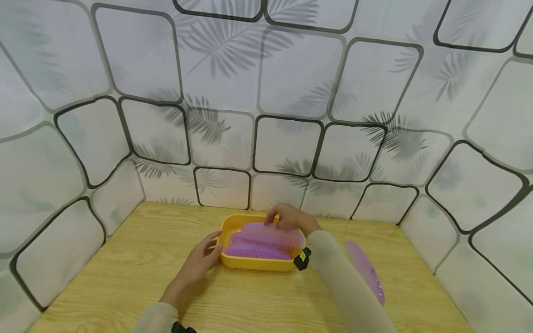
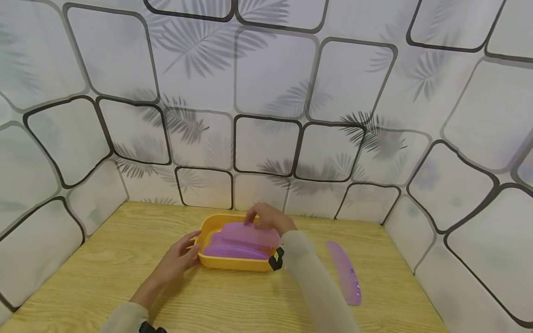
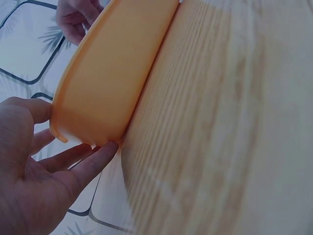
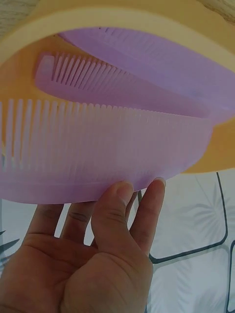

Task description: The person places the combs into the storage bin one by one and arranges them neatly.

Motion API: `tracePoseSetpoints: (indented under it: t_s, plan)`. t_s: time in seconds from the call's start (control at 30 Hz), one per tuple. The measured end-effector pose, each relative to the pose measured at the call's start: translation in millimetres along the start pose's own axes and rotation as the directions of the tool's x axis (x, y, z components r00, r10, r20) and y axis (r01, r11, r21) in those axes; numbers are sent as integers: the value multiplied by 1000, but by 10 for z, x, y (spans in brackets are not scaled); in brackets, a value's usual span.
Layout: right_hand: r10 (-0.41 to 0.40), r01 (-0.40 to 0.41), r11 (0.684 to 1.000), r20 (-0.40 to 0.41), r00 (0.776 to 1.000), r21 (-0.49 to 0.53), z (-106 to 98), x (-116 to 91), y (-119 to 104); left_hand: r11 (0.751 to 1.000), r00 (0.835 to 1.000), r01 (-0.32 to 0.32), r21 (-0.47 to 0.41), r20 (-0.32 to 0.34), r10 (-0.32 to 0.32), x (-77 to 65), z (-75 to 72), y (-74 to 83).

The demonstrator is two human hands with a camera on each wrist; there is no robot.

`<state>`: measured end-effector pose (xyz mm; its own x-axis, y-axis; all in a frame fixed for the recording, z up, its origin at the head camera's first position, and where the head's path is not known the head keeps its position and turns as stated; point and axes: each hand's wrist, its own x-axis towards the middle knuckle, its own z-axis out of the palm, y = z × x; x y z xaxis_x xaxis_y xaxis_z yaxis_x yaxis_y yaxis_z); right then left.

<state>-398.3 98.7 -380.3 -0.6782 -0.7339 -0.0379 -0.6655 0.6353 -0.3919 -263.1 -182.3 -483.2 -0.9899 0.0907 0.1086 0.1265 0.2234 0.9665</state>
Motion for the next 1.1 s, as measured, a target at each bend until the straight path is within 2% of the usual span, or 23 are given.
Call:
tracePoseSetpoints:
  t_s: [0.37, 0.83, 1.1]
  plan:
    - [45, -45, 999, 20, 999, 29, 64, 124, -81, 1000, 1000, -5, -9, 4, 5, 17, 4, -9]
    - [10, -10, 1000, 19, 1000, 23, 159, 260, -106, 1000, 1000, 3, -28, -2, -3, 6, 6, 9]
    - [47, -48, 998, 32, 998, 26, 214, 295, -86, 1000, 1000, 4, -18, -4, -4, 0, 9, 18]
